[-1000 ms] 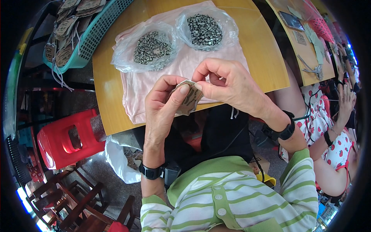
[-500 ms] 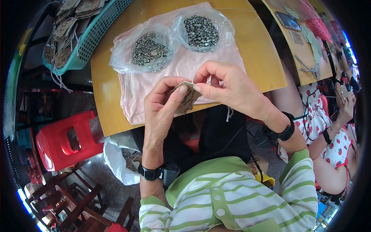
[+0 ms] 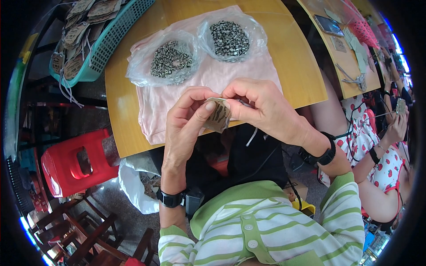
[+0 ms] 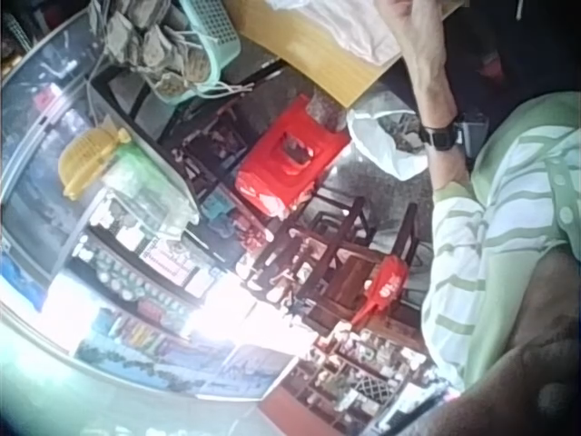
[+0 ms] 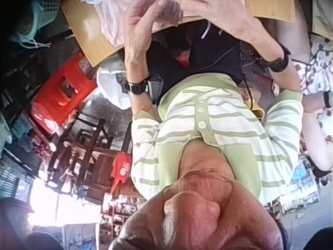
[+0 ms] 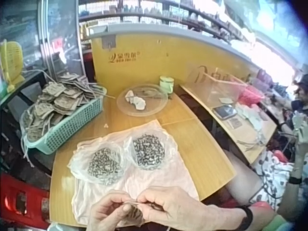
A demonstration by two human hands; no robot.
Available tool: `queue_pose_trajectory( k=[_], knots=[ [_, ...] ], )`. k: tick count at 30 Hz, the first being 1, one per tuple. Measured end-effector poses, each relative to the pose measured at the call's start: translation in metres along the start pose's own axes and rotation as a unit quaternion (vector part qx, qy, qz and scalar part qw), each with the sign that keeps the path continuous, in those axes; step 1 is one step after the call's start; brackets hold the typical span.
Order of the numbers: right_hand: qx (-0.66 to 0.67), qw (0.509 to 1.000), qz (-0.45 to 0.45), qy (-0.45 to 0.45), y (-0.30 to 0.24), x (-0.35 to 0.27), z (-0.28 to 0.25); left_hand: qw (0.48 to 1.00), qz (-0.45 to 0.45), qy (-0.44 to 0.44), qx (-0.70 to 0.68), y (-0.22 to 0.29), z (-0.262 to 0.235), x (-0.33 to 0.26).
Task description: Assembling metal rings onto cardboard product tags.
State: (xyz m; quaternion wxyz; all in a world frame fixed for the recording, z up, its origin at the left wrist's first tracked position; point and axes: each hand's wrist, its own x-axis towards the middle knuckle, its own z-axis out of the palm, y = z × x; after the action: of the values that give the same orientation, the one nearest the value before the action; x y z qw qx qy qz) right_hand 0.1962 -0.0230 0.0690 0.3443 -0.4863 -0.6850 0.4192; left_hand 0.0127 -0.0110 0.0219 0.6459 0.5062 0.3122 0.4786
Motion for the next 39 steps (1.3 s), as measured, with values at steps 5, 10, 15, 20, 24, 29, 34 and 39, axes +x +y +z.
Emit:
queue_pose_trajectory(
  k=[5,10,15,20,24,29,34,39],
  knots=[
    [0.146,0.985,0.089,-0.001,0.001,0.0,0.001,0.995,-0.054,-0.014,-0.077,0.003,0.002,-0.004],
    [0.034,0.999,0.006,0.004,-0.003,0.0,-0.003,0.992,-0.082,0.019,-0.095,0.007,0.006,-0.006],
    [-0.004,0.999,-0.047,0.012,0.0,0.0,0.0,0.99,-0.079,0.022,-0.112,0.005,0.007,-0.007],
    [-0.097,0.991,-0.097,-0.009,-0.007,0.001,-0.002,0.989,-0.087,0.019,-0.12,0.005,0.005,-0.008],
    [0.034,0.997,0.046,-0.048,-0.013,0.004,-0.005,0.991,-0.091,0.039,-0.092,0.011,0.007,-0.011],
    [0.071,0.993,0.083,-0.044,-0.016,0.002,-0.004,0.987,-0.155,0.017,-0.035,0.02,0.004,-0.008],
    [0.12,0.988,0.091,-0.028,-0.006,-0.001,0.001,0.988,-0.145,0.009,-0.045,0.021,0.003,-0.007],
    [0.18,0.977,0.096,0.062,0.011,0.001,0.005,0.986,-0.11,0.084,-0.093,0.009,0.0,-0.015]
  ],
)
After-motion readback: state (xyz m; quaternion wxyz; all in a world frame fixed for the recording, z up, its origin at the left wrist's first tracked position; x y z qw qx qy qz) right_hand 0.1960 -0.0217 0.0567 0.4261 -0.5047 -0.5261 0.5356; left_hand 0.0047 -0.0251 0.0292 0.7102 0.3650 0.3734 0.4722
